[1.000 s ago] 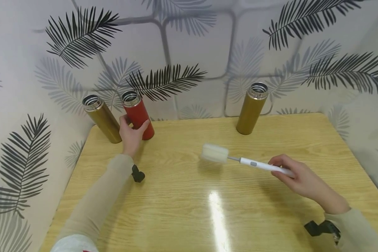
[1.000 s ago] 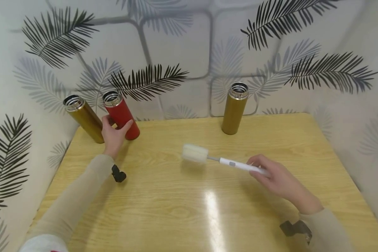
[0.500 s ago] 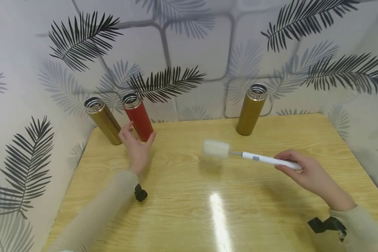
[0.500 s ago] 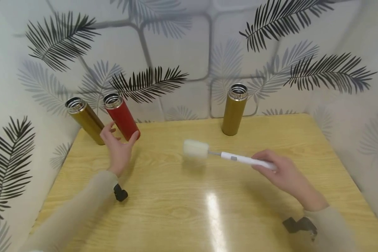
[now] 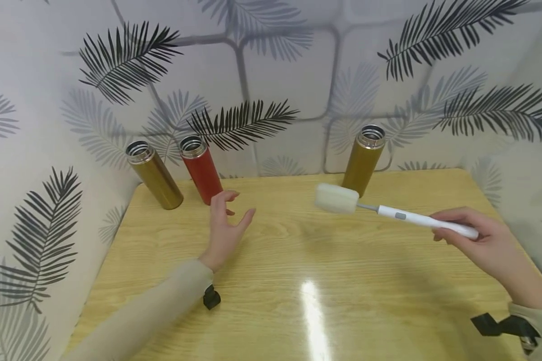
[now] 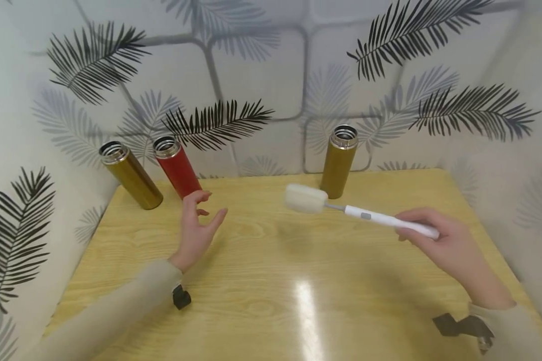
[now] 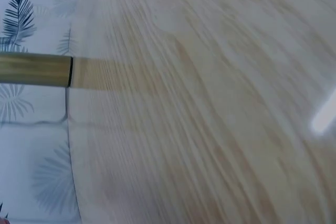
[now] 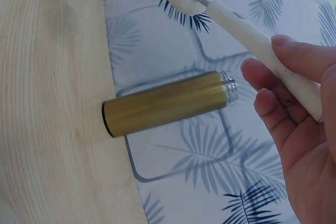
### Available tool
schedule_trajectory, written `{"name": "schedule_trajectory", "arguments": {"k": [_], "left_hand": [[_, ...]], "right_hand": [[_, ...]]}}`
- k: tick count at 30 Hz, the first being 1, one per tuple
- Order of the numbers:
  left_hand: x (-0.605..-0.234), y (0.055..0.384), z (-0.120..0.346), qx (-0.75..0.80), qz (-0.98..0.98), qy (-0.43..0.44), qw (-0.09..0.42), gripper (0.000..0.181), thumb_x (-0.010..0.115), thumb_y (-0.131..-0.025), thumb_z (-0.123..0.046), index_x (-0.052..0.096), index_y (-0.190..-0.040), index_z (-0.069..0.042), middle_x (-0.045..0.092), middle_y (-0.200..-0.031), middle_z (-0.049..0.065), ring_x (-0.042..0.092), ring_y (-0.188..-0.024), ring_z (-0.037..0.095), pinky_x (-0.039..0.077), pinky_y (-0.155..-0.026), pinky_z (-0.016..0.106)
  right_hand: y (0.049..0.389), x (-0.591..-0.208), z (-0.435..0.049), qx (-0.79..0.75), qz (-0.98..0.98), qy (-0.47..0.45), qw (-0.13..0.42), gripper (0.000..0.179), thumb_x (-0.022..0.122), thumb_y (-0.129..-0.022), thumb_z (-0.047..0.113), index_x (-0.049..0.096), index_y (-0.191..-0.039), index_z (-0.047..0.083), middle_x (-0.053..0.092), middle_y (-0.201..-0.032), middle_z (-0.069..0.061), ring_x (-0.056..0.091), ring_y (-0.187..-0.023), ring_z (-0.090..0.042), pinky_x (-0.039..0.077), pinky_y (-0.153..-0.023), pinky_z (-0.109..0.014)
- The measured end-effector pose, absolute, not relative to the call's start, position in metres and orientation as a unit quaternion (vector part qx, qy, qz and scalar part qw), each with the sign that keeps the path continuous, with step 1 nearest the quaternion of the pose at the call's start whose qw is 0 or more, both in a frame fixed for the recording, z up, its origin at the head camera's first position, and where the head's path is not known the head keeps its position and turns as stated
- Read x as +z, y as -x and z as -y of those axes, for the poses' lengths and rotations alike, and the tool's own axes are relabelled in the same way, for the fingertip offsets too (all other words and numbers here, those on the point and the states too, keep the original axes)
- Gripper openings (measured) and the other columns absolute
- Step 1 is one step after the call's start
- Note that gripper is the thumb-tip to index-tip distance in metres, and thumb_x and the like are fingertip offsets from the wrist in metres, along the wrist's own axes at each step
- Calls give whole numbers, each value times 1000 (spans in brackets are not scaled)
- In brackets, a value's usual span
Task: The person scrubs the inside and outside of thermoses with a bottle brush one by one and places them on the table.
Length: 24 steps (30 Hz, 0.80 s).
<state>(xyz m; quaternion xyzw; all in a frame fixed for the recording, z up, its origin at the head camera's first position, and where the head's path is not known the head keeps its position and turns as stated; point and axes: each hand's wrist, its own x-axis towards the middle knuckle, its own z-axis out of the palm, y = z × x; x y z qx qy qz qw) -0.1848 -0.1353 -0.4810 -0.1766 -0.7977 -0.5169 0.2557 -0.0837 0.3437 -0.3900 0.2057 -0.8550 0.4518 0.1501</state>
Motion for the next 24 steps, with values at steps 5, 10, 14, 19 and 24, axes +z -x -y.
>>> {"name": "schedule_trajectory", "arguments": {"k": [5, 10, 14, 19, 24], "left_hand": [[-481, 185, 113, -538, 790, 188, 226, 47, 78, -93, -12, 53, -131, -1, 51, -130, 19, 47, -119, 38, 47, -86, 42], [-481, 184, 96, -540, 796, 191, 196, 46, 78, -94, -13, 53, -131, -1, 51, -130, 18, 47, -120, 36, 48, -87, 45], [-480, 180, 86, -540, 807, 178, 161, 43, 76, -96, -18, 54, -129, -3, 47, -140, 18, 43, -129, 34, 48, -91, 50], [-475, 187, 72, -535, 818, 168, 127, 44, 73, -99, -26, 54, -133, -6, 40, -151, 16, 39, -137, 30, 48, -96, 53], [-470, 200, 59, -519, 829, 185, 94, 52, 73, -100, -29, 54, -144, -8, 44, -153, 11, 43, -137, 29, 49, -99, 52]], "right_hand": [[78, -389, -358, 454, 851, -202, 169, 33, 62, -86, -29, 69, -114, -12, 73, -109, 7, 70, -82, -4, 55, -68, -15], [70, -389, -367, 462, 856, -162, 165, 29, 60, -89, -27, 66, -113, -13, 72, -108, 8, 71, -82, -3, 56, -69, -15], [64, -389, -376, 470, 855, -133, 173, 28, 59, -90, -27, 64, -113, -11, 72, -105, 14, 71, -79, 0, 55, -67, -12], [66, -388, -391, 580, 776, -166, 187, 27, 54, -89, -31, 59, -108, -12, 77, -107, 4, 74, -79, -5, 56, -67, -14], [74, -386, -401, 628, 731, -163, 213, 26, 54, -89, -32, 64, -97, -9, 78, -99, -1, 74, -72, -8, 56, -62, -14]]}}
